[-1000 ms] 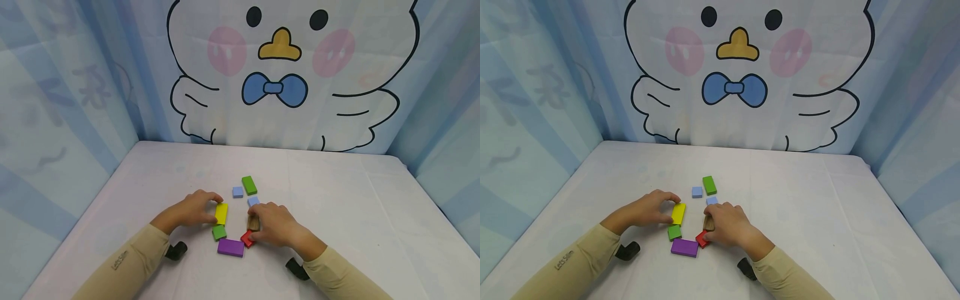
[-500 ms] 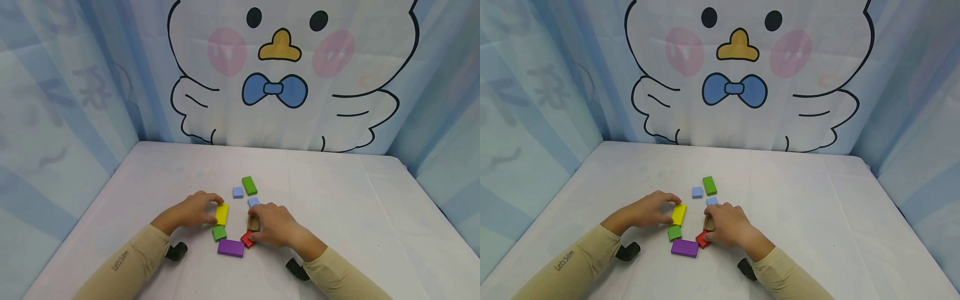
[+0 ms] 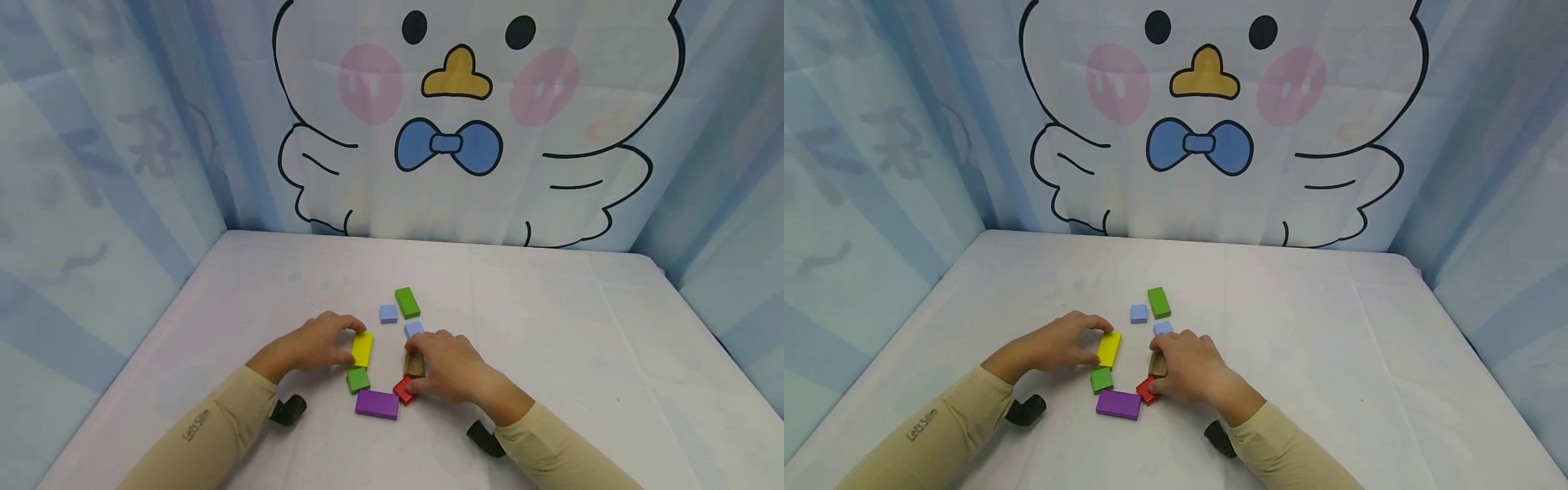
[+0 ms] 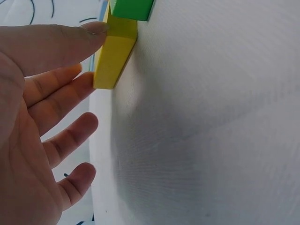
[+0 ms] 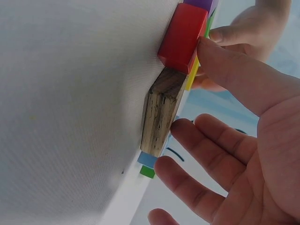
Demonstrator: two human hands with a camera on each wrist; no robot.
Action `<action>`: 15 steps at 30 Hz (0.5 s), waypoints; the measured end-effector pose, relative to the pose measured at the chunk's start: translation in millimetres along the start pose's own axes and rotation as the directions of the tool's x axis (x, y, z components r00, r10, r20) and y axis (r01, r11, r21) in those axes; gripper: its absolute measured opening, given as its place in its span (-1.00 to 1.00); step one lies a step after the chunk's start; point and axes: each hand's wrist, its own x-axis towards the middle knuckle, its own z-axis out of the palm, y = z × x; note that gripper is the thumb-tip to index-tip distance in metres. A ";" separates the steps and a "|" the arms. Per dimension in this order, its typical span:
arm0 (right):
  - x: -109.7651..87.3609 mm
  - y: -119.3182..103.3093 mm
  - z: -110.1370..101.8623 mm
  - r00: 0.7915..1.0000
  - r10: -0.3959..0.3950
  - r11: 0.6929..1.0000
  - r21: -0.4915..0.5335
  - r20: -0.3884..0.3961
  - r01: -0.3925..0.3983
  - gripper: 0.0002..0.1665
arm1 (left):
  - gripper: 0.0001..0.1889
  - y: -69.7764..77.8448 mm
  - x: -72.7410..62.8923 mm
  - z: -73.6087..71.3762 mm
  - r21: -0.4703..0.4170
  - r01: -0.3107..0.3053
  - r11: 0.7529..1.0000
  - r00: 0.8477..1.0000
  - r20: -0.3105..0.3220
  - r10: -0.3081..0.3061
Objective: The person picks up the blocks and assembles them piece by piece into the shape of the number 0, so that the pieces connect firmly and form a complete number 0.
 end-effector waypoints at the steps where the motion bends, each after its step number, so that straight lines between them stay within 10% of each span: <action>1: -0.1 0.0 0.1 1.000 -0.001 1.000 0.000 -0.001 0.001 -0.42 | -0.47 0.3 0.0 -0.3 -0.001 0.000 1.000 1.000 0.001 0.000; 15: -0.1 1.4 0.3 1.000 -0.006 1.000 0.006 -0.004 0.006 -0.43 | -0.50 4.7 15.5 -5.1 -0.105 -0.009 0.994 0.998 -0.057 0.003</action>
